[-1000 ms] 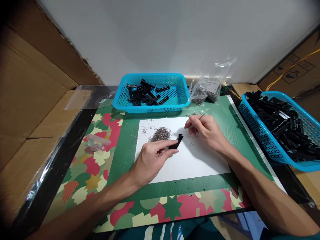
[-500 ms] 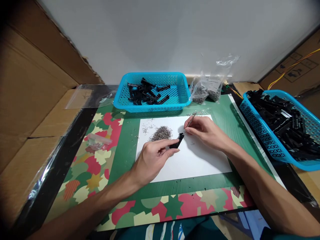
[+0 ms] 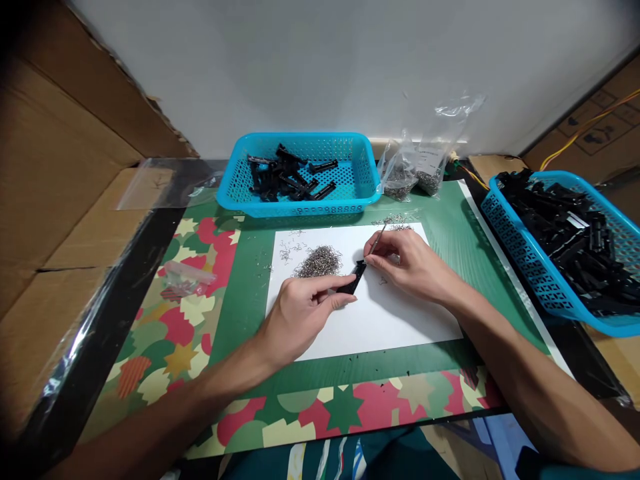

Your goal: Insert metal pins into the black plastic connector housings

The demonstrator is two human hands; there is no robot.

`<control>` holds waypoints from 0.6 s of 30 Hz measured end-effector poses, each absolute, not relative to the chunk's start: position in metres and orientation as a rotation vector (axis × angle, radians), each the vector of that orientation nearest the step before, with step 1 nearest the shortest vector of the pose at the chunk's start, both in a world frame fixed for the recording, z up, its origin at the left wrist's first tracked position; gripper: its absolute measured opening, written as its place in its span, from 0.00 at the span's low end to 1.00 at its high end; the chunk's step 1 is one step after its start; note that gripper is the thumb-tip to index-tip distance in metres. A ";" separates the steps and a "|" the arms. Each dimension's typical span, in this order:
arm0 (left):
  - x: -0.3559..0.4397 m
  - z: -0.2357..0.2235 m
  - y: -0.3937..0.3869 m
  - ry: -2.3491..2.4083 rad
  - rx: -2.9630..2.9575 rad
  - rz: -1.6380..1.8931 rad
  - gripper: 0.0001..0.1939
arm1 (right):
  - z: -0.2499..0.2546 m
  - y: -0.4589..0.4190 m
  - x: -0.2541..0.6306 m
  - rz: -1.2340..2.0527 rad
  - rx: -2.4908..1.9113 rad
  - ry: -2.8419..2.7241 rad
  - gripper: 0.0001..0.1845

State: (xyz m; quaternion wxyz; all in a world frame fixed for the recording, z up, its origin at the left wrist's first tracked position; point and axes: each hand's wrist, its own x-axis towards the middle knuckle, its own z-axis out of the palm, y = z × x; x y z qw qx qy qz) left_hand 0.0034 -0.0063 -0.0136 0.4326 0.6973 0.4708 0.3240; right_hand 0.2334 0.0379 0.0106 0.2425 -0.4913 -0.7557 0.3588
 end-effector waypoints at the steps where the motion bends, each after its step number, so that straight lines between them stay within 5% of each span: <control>1: 0.003 -0.014 -0.006 1.174 1.719 0.806 0.14 | 0.011 0.037 0.233 0.974 -1.350 -2.061 0.08; 18: 0.006 -0.017 -0.006 1.156 1.775 0.836 0.13 | 0.009 0.039 0.231 1.051 -1.349 -1.972 0.06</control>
